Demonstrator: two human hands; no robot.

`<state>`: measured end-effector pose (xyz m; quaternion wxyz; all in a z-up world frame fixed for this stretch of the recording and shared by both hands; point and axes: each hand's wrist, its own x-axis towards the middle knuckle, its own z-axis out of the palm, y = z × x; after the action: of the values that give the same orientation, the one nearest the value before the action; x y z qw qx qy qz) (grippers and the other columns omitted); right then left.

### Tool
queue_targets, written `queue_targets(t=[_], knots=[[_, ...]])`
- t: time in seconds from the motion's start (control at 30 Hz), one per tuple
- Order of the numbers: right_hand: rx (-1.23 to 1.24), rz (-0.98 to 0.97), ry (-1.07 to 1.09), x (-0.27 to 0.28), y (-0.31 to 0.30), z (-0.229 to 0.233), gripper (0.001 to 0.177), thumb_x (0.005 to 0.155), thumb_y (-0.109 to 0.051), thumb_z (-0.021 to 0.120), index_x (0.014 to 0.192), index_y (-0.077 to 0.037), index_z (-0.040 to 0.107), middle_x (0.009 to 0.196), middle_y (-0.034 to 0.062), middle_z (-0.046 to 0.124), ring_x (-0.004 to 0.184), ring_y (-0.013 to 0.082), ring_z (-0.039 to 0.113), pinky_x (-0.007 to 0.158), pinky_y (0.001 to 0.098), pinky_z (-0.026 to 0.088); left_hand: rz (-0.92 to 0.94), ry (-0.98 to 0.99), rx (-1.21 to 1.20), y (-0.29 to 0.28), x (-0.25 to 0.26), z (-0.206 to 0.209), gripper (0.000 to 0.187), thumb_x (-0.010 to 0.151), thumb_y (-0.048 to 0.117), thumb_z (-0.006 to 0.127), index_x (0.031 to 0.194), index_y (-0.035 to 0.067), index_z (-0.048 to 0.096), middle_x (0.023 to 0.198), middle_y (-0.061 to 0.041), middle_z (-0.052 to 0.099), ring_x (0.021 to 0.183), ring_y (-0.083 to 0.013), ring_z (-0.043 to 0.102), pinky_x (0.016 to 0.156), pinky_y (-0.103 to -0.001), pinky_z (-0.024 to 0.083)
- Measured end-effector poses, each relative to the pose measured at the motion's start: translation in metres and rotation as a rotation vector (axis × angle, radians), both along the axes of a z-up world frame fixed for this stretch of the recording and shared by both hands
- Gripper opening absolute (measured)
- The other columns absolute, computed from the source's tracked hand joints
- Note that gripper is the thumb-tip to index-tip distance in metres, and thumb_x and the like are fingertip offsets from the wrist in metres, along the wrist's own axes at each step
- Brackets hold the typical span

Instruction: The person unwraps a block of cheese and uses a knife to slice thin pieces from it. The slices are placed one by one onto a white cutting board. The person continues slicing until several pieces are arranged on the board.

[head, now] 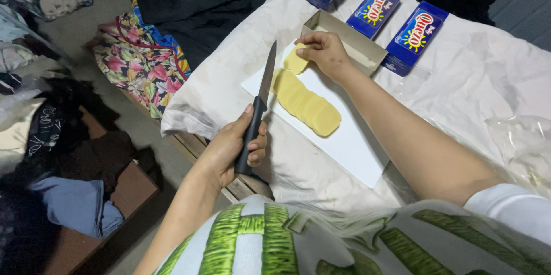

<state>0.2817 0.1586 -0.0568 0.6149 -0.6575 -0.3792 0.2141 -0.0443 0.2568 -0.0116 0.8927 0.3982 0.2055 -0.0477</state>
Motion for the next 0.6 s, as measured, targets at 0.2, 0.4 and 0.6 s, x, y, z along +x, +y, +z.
queue_targets(t=[0.2,0.4,0.6], knots=[[-0.060,-0.171,-0.413,-0.019,0.002,-0.002,0.027,0.091,-0.006,0.076,0.115,0.004,0.070,0.104,0.0094,0.075,0.089,0.0131,0.070,0.077,0.0261,0.058,-0.017,0.000,-0.008,0.009,0.003,0.003,0.051,0.106,0.051,0.039,0.086,0.007,0.054,0.056,0.002,0.040,0.045,-0.0118,0.040,0.044,-0.026,0.037],[-0.011,-0.344,-0.525,-0.061,-0.023,0.022,0.029,0.104,-0.021,0.065,0.111,0.005,0.073,0.107,0.0121,0.075,0.098,0.0179,0.074,0.090,0.0298,0.058,-0.045,0.046,0.223,0.000,0.008,0.011,0.052,0.105,0.051,0.043,0.083,0.005,0.057,0.054,0.000,0.046,0.042,-0.0134,0.045,0.042,-0.027,0.039],[0.015,-0.395,0.450,-0.105,-0.065,0.057,0.046,0.100,-0.040,0.057,0.106,0.004,0.069,0.099,0.0146,0.077,0.089,0.0203,0.079,0.080,0.0304,0.066,-0.030,0.027,0.794,-0.024,0.013,0.027,0.053,0.101,0.048,0.049,0.078,0.002,0.061,0.052,-0.006,0.054,0.042,-0.0183,0.056,0.043,-0.033,0.044]])
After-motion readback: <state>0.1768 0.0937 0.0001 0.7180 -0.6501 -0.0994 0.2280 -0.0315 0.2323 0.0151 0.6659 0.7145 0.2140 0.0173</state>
